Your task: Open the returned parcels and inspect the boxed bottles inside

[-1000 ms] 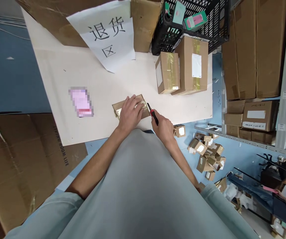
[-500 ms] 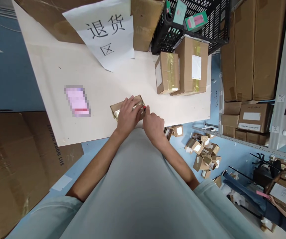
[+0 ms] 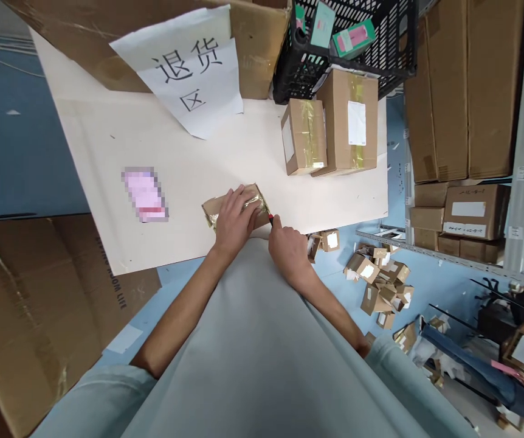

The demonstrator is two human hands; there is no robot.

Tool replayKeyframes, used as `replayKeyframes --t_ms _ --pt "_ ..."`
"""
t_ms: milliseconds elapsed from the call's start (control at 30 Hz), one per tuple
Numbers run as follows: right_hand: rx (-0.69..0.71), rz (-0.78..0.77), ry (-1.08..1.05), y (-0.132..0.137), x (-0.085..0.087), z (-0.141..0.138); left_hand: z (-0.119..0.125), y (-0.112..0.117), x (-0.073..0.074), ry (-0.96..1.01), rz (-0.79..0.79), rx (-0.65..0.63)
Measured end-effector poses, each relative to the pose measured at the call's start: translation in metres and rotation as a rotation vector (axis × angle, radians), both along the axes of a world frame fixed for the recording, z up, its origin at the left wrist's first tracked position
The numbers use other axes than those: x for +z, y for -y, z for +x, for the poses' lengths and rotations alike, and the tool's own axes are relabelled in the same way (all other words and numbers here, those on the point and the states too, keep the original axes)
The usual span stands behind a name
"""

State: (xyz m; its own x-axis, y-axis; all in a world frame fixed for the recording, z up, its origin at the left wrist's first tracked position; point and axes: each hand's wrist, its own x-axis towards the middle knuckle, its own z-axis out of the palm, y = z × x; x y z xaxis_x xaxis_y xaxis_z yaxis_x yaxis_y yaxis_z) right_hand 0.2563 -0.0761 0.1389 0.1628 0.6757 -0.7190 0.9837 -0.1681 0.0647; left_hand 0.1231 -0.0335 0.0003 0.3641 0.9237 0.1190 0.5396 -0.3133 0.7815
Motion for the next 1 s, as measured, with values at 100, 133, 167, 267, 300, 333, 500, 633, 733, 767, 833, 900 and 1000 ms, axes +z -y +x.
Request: replayKeyframes --t_ms 100,133,167,267,300,333,500,633,733,767,833,900,1000 --pt "-0.034 0.046 -0.072 0.007 0.018 0.005 -0.009 0.005 0.002 -0.019 0.009 -0.006" --pt "-0.050 0.072 -0.105 0.009 0.023 0.009 -0.013 0.006 0.002 -0.025 0.013 -0.005" --pt "-0.073 0.108 -0.137 0.010 0.025 0.015 -0.020 0.008 0.002 -0.029 0.016 0.001" --pt "-0.189 0.248 -0.232 0.005 0.010 0.040 -0.045 0.014 0.002 -0.048 0.019 0.057" --pt "-0.234 0.290 -0.283 0.001 -0.004 0.049 -0.056 0.017 0.002 -0.061 0.013 0.084" --pt "-0.274 0.311 -0.371 -0.004 -0.022 0.058 -0.066 0.020 0.001 -0.075 0.005 0.110" --pt "-0.456 0.272 -0.700 -0.033 -0.132 0.076 -0.108 0.034 0.001 -0.155 -0.028 0.223" --pt "-0.578 0.175 -0.836 -0.046 -0.181 0.060 -0.120 0.047 0.005 -0.211 -0.032 0.308" --pt "-0.654 0.154 -0.942 -0.048 -0.189 0.047 -0.122 0.056 0.011 -0.219 -0.048 0.350" --pt "-0.680 0.153 -0.967 -0.048 -0.189 0.045 -0.122 0.059 0.014 -0.216 -0.053 0.362" --pt "-0.730 0.156 -1.006 -0.046 -0.184 0.042 -0.120 0.064 0.022 -0.209 -0.051 0.384" --pt "-0.769 0.166 -1.043 -0.044 -0.177 0.044 -0.116 0.068 0.029 -0.206 -0.048 0.411" --pt "-0.785 0.189 -1.028 -0.036 -0.162 0.053 -0.107 0.069 0.039 -0.178 -0.076 0.477"
